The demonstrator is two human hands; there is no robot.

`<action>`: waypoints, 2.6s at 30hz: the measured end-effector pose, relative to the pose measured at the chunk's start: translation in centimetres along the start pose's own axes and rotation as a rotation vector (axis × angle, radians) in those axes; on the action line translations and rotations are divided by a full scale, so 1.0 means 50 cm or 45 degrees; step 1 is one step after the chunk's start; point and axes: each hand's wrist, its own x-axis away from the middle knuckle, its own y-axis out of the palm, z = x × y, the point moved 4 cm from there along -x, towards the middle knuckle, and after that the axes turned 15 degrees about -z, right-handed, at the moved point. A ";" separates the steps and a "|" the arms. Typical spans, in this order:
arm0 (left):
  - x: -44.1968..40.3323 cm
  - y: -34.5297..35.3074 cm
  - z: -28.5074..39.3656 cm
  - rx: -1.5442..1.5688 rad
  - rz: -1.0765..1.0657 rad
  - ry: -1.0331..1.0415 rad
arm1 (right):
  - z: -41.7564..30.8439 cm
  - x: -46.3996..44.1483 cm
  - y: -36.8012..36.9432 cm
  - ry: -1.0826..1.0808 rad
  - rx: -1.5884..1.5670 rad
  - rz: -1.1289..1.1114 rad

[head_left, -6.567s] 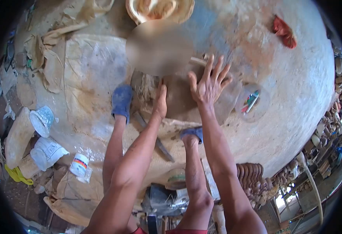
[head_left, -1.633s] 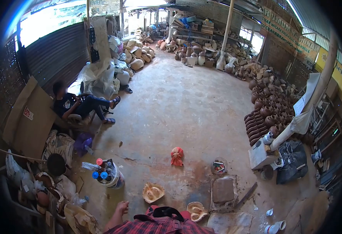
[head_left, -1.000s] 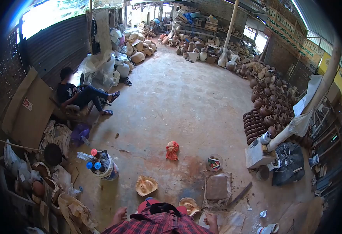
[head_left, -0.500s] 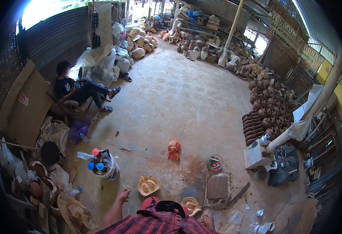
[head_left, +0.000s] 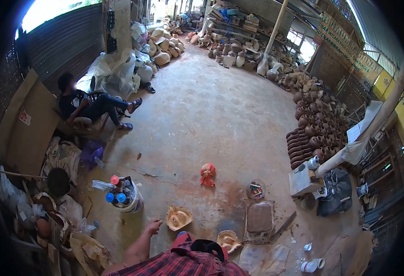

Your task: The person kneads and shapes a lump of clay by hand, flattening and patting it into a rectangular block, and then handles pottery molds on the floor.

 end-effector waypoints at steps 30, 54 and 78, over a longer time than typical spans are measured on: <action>0.093 0.184 -0.125 0.152 0.188 -0.098 | -0.105 -0.186 -0.207 -0.080 0.216 -0.135; 0.075 0.042 -0.241 0.113 0.195 0.076 | -0.098 -0.265 -0.124 -0.381 1.070 0.073; -0.435 -0.075 -0.429 -0.174 0.160 -0.337 | 0.128 -0.650 0.098 0.120 0.651 0.138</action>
